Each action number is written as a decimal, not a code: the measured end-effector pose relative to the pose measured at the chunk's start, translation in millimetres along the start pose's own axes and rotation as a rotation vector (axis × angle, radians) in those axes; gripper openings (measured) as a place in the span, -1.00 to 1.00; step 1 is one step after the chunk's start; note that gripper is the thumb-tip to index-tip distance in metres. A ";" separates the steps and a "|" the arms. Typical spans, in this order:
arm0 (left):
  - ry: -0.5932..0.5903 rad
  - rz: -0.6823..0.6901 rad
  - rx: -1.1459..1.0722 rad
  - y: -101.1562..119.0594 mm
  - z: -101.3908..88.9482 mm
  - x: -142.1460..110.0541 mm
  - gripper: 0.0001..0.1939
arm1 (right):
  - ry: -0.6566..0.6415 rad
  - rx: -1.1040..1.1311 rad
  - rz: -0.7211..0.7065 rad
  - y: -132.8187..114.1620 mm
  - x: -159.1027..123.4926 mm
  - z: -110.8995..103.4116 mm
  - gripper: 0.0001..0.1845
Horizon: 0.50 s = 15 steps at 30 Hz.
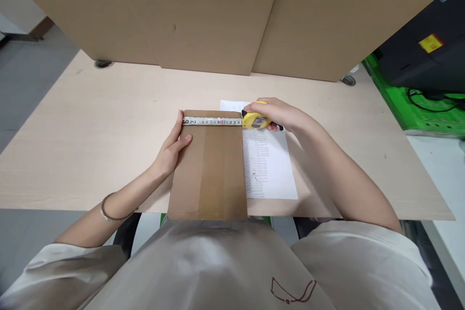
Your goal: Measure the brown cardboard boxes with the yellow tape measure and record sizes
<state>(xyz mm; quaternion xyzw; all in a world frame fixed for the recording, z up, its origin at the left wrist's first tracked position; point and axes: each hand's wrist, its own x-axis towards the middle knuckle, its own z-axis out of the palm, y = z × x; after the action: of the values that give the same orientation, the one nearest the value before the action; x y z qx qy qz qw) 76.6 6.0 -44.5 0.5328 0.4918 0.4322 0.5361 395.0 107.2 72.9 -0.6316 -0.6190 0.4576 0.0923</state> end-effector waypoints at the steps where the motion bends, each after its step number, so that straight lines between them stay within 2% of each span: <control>1: -0.001 0.000 -0.001 0.0 0.1 -0.1 0.05 | 0.005 0.003 0.000 0.4 0.1 0.4 -0.57; 6: -0.005 -0.014 -0.043 0.6 1.8 -0.4 0.08 | -0.038 -0.011 -0.003 -1.0 -4.3 -2.2 -0.55; 11: 0.000 0.003 -0.027 1.0 1.5 -0.1 0.06 | -0.037 -0.117 0.099 -15.7 -13.9 -4.0 -0.50; 15: -0.007 0.001 -0.033 1.0 1.2 -0.9 0.05 | -0.040 -0.083 0.063 -16.4 -14.6 -2.2 -0.52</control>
<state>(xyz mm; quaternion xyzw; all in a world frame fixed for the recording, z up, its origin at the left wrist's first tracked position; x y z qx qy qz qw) 77.7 5.0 -43.5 0.5258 0.4825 0.4385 0.5463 387.8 99.1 92.1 -0.6446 -0.6192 0.4468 0.0390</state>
